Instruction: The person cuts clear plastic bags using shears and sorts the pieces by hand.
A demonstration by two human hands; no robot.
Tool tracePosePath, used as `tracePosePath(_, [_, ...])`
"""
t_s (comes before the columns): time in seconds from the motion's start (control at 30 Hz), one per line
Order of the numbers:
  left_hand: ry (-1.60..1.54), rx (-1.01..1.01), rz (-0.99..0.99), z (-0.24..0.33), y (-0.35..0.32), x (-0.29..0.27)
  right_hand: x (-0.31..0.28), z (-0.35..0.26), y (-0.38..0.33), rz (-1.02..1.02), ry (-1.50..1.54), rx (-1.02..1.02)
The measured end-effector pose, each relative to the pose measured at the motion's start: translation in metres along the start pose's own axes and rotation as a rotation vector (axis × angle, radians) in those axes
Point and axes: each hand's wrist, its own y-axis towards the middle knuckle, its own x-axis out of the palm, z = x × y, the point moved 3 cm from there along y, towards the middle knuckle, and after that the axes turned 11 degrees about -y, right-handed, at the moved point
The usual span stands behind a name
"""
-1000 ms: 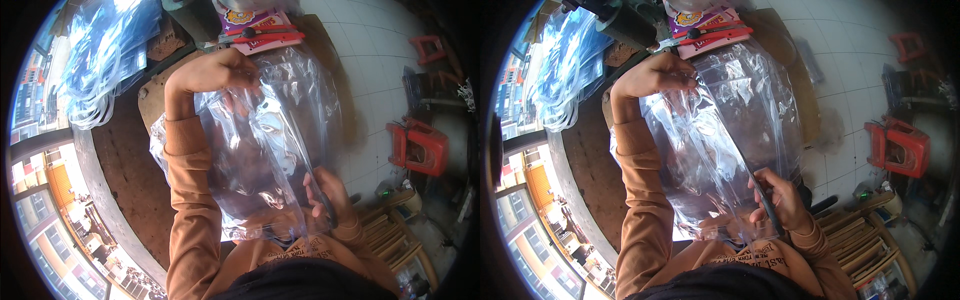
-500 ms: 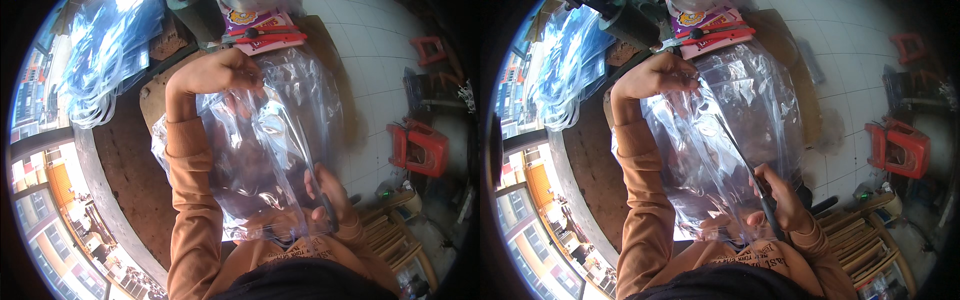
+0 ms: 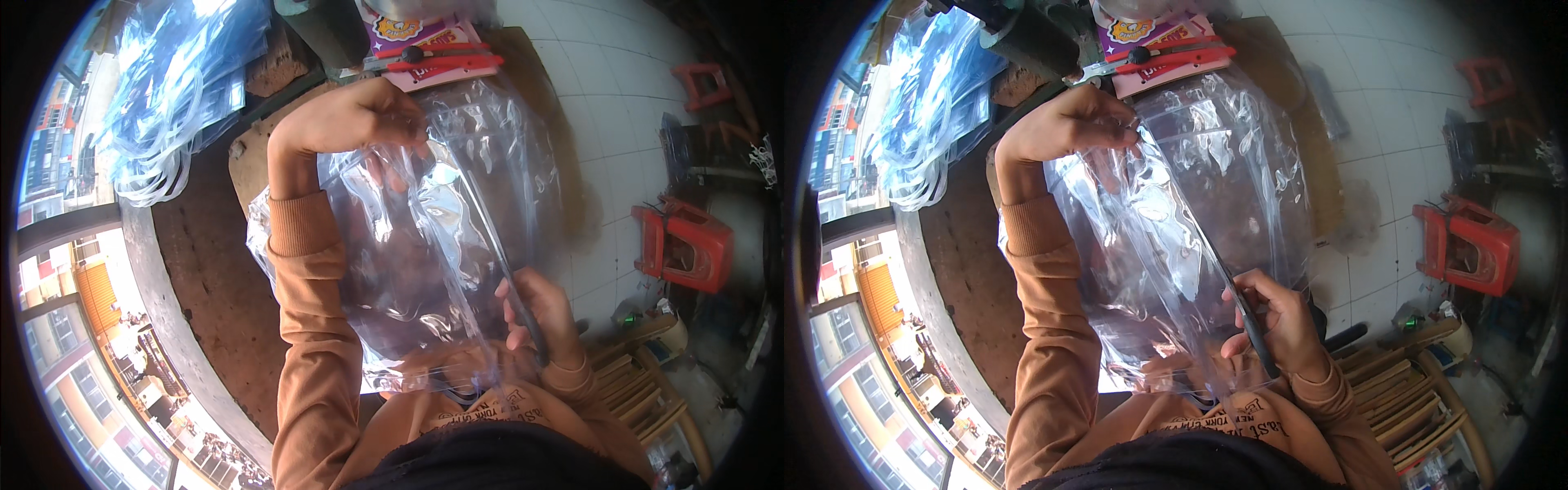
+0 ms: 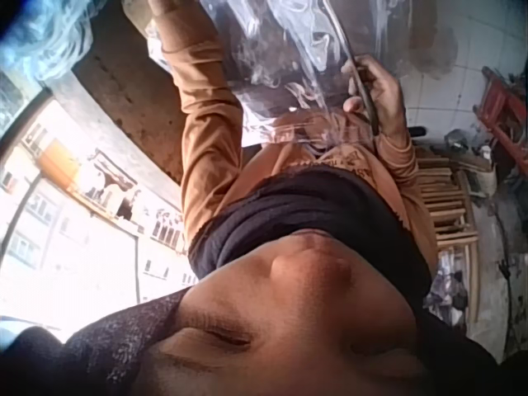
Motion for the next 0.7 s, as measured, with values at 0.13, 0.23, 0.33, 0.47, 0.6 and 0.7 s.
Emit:
tracePosePath(0.13, [-0.018,-0.016,-0.007,0.000,0.000,0.001,0.000,0.006,0.002,-0.054,0.126,-0.054])
tracePosePath(0.23, [-0.016,0.007,-0.021,-0.006,0.001,-0.001,-0.002,0.010,0.003,-0.091,0.095,-0.121])
tracePosePath(0.33, [-0.026,0.013,-0.042,-0.005,0.001,0.000,0.002,0.009,0.006,-0.079,0.082,-0.137])
tracePosePath(0.47, [0.011,0.051,0.020,-0.002,0.002,0.002,0.002,0.009,0.007,-0.069,0.114,-0.100])
tracePosePath(0.6, [0.009,0.032,-0.008,-0.007,0.001,-0.001,0.004,0.000,0.007,-0.045,0.147,-0.006])
tracePosePath(0.7, [-0.022,0.010,-0.005,-0.004,0.000,0.000,0.000,0.003,0.006,-0.014,0.058,-0.036])
